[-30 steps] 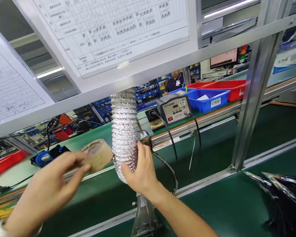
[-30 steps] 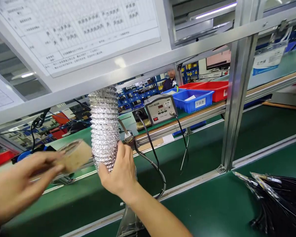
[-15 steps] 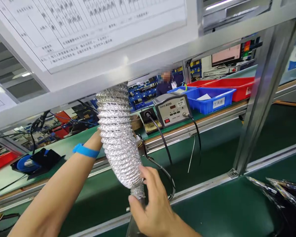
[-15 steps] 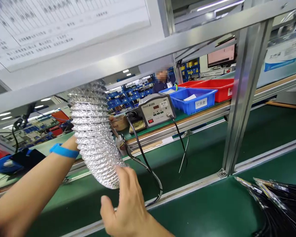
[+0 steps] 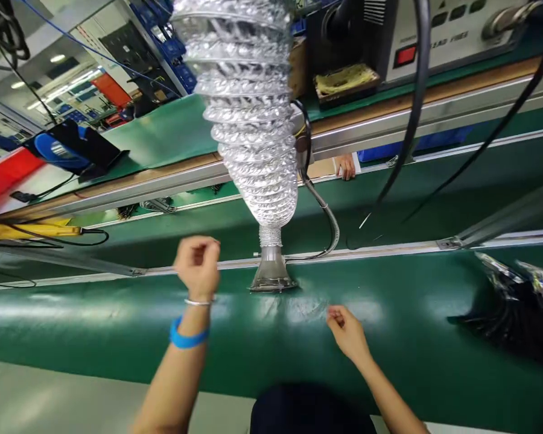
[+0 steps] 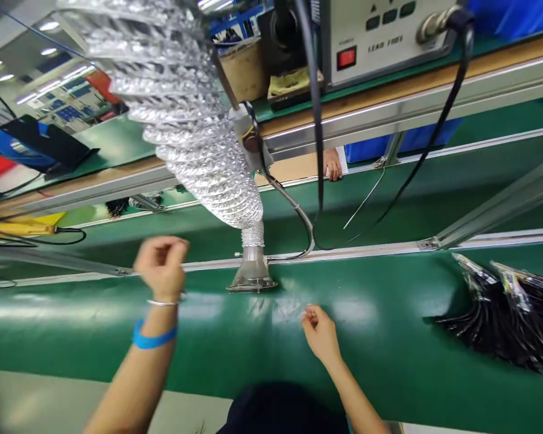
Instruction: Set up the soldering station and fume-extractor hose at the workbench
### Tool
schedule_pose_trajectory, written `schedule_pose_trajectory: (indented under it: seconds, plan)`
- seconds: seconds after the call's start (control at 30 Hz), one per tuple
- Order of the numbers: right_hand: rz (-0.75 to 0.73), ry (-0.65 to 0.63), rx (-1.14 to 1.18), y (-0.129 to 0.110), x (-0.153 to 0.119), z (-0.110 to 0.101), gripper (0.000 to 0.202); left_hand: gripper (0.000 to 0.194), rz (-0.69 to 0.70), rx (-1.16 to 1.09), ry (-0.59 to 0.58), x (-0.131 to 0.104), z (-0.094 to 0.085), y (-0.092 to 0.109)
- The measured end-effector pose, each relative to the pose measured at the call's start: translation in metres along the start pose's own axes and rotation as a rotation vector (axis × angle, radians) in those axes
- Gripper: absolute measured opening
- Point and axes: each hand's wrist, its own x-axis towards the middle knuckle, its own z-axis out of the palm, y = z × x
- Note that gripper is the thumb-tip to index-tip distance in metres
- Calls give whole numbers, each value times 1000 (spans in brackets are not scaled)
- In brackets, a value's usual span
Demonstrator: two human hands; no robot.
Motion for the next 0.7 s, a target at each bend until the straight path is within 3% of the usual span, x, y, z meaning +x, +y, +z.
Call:
schedule_pose_trajectory:
  seconds: [0.07, 0.13, 0.17, 0.23, 0.33, 0.4, 0.47, 0.57, 0.63, 0.7]
  plan:
    - [-43, 4, -18, 2, 14, 26, 46, 24, -379, -28, -91, -48, -8, -73]
    - [-119, 59, -45, -14, 32, 47, 44, 28, -707, -66, -201, -75, -1, -135]
    - [-160, 86, -68, -26, 43, 55, 43, 30, -842, -97, -259, -81, 6, -157]
    - [-249, 123, -138, -57, 70, 67, 41, 37, -1063, -213, -391, -82, 23, -183]
    - [-337, 105, -299, -103, 115, 79, 54, 50, -1236, -463, -609, -76, 37, -188]
    - [-291, -21, -403, -123, 139, 85, 74, 58, -1267, -597, -747, -71, 36, -185]
    - [-216, -210, -454, -131, 147, 90, 80, 67, -1299, -618, -843, -64, 30, -186]
    - [-263, -452, -383, -125, 130, 93, 59, 78, -1326, -542, -841, -45, 29, -193]
    - [-329, -578, -296, -118, 104, 89, 39, 78, -1297, -586, -809, -29, 38, -193]
    - [-349, -705, -233, -115, 77, 80, 33, 80, -1265, -704, -830, -16, 49, -185]
